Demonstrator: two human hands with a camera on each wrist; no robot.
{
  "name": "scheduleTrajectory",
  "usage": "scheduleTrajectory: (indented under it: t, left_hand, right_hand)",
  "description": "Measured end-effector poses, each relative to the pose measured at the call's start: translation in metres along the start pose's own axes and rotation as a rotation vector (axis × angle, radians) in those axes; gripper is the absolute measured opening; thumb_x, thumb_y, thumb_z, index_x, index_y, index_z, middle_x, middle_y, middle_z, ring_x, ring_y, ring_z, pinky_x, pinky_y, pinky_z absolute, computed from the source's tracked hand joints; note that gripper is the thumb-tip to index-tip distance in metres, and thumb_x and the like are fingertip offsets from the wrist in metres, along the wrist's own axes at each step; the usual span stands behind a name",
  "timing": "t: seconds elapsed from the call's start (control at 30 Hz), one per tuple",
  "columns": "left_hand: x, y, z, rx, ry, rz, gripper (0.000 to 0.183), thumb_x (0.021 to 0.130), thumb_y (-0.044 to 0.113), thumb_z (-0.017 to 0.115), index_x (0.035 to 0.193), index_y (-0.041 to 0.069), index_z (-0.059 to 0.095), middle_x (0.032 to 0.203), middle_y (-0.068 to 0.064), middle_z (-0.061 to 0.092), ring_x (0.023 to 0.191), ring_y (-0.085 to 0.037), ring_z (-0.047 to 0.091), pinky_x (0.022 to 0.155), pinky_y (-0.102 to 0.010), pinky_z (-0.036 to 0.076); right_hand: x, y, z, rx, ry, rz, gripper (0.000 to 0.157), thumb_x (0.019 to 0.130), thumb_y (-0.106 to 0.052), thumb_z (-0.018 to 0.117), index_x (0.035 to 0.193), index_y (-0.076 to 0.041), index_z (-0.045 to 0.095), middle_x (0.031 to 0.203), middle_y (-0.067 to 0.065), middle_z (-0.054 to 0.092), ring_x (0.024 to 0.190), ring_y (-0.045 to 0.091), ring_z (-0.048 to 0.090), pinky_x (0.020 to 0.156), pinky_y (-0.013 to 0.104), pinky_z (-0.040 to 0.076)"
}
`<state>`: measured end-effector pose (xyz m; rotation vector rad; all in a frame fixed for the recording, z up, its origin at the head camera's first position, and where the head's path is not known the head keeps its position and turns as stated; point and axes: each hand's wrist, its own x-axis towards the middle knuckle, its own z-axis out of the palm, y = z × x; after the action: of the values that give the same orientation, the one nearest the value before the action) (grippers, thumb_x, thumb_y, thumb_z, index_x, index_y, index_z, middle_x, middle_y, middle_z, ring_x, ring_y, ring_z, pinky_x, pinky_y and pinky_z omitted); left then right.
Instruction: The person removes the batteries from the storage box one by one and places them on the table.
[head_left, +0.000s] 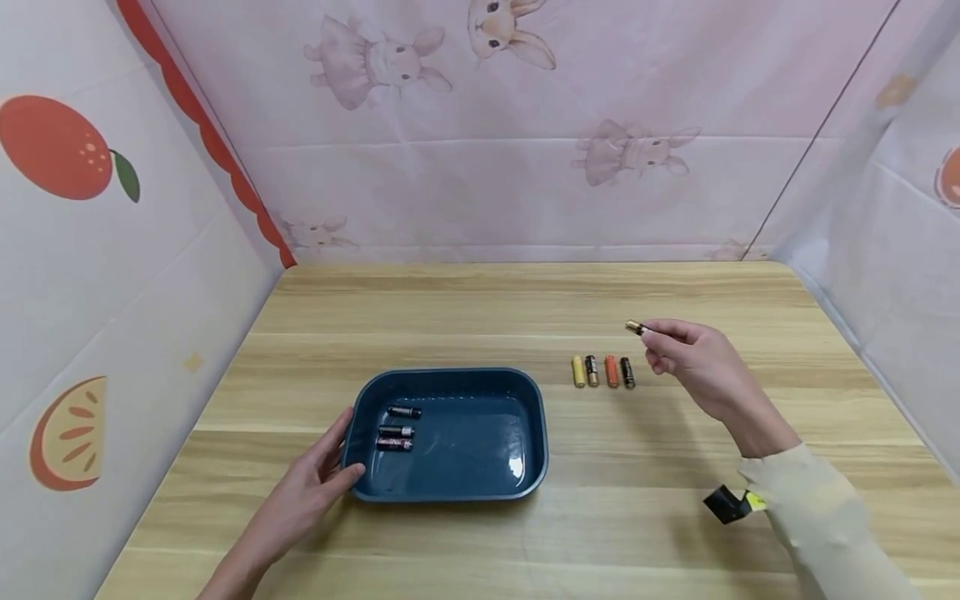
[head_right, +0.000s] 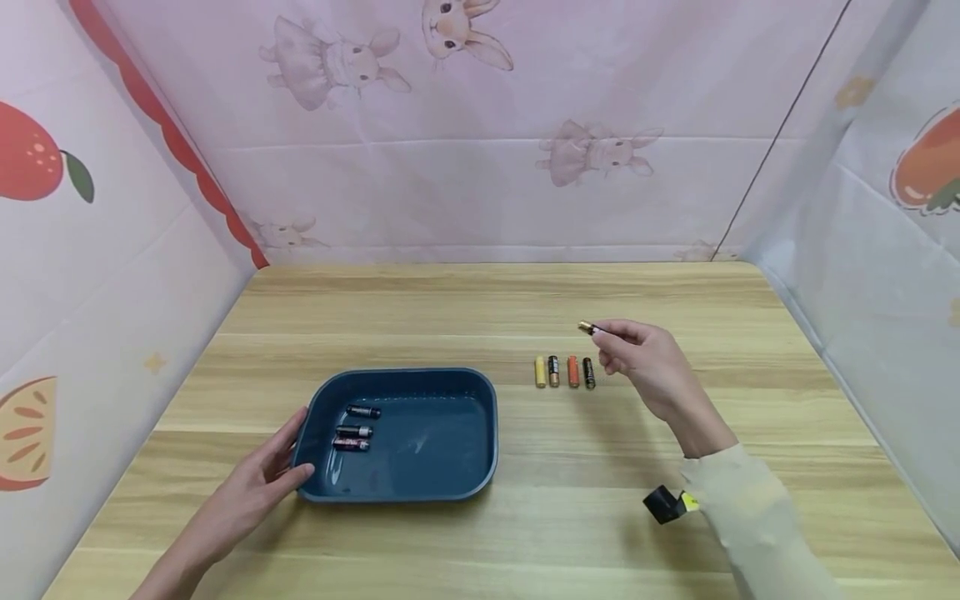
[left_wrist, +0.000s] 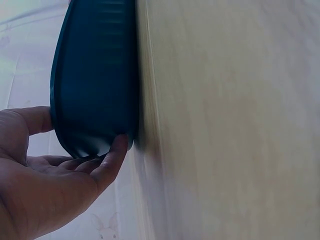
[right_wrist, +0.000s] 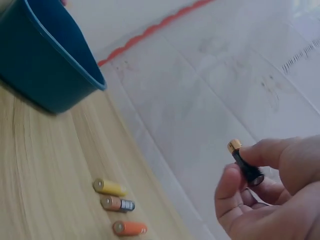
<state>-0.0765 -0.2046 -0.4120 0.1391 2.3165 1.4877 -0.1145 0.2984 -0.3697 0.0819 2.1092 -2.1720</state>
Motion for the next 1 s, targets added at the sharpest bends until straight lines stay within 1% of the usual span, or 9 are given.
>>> scheduleTrajectory:
  t: [0.13,0.2,0.37,0.5,0.63,0.7,0.87,0.93,1.0]
  left_hand:
    - [0.0,-0.001,0.0,0.0,0.0,-0.002,0.077,0.106,0.004,0.057,0.167,0.011,0.011,0.172,-0.016,0.006,0.154,-0.04,0.016,0.114,-0.04,0.03]
    - [-0.001,-0.001,-0.001,0.004,0.0,-0.01,0.077,0.106,0.005,0.057,0.167,0.011,0.011,0.172,-0.016,0.006,0.154,-0.04,0.016,0.115,-0.041,0.029]
    - [-0.001,0.001,0.0,0.017,0.003,-0.028,0.077,0.106,0.006,0.057,0.167,0.012,0.011,0.172,-0.015,0.006,0.155,-0.04,0.016,0.115,-0.041,0.029]
    - [0.0,0.001,0.0,0.024,0.001,-0.03,0.078,0.106,0.007,0.058,0.167,0.013,0.011,0.172,-0.015,0.006,0.155,-0.04,0.016,0.115,-0.041,0.029]
    - [0.0,0.001,0.0,0.014,-0.005,-0.014,0.077,0.106,0.007,0.057,0.167,0.012,0.01,0.172,-0.016,0.006,0.154,-0.04,0.018,0.114,-0.04,0.031]
    - [0.0,0.001,0.0,0.012,-0.006,-0.006,0.077,0.106,0.007,0.057,0.167,0.012,0.01,0.172,-0.017,0.006,0.154,-0.041,0.019,0.113,-0.04,0.031]
    - [0.0,0.0,-0.001,0.005,-0.009,0.002,0.078,0.106,0.006,0.057,0.167,0.011,0.01,0.172,-0.018,0.006,0.153,-0.041,0.019,0.113,-0.041,0.031]
    - [0.0,0.0,-0.001,0.001,-0.01,0.001,0.078,0.106,0.007,0.058,0.167,0.011,0.01,0.172,-0.018,0.006,0.153,-0.041,0.019,0.113,-0.041,0.031]
    - [0.0,-0.001,-0.001,-0.003,-0.01,-0.001,0.077,0.106,0.006,0.057,0.167,0.011,0.01,0.172,-0.017,0.006,0.154,-0.041,0.019,0.113,-0.04,0.031]
  right_hand:
    - [-0.001,0.007,-0.01,0.199,0.018,-0.026,0.011,0.101,-0.006,0.066,0.111,-0.004,0.072,0.098,0.001,0.063,0.077,0.01,0.055,0.064,0.021,0.051]
    - [-0.001,0.01,-0.013,0.254,0.024,-0.033,0.011,0.102,-0.006,0.065,0.106,-0.006,0.075,0.102,0.001,0.063,0.078,0.01,0.055,0.064,0.021,0.05]
    - [-0.001,0.018,-0.022,0.28,0.041,-0.012,0.013,0.103,-0.009,0.064,0.106,-0.009,0.077,0.11,0.002,0.064,0.086,0.01,0.062,0.072,0.021,0.055]
    - [0.0,0.024,-0.029,0.268,0.034,0.015,0.013,0.103,-0.009,0.064,0.107,-0.009,0.077,0.106,0.004,0.067,0.088,0.012,0.066,0.074,0.022,0.057]
    - [0.002,0.03,-0.035,0.193,0.041,0.044,0.013,0.103,-0.012,0.065,0.107,-0.01,0.077,0.104,0.003,0.067,0.084,0.01,0.064,0.07,0.02,0.055]
    - [0.003,0.034,-0.037,0.124,0.055,0.052,0.015,0.103,-0.015,0.066,0.112,-0.007,0.075,0.105,0.003,0.066,0.084,0.01,0.062,0.068,0.02,0.054]
    - [0.006,0.043,-0.039,-0.175,0.092,0.05,0.041,0.107,-0.022,0.06,0.13,0.012,0.058,0.1,0.004,0.065,0.082,0.01,0.06,0.069,0.022,0.056]
    - [0.007,0.048,-0.038,-0.3,0.103,0.049,0.045,0.108,-0.023,0.057,0.129,0.016,0.056,0.095,0.006,0.065,0.08,0.01,0.059,0.069,0.023,0.057]
    - [0.009,0.053,-0.037,-0.392,0.11,0.052,0.043,0.108,-0.022,0.057,0.126,0.017,0.058,0.09,0.007,0.066,0.077,0.01,0.06,0.067,0.024,0.057]
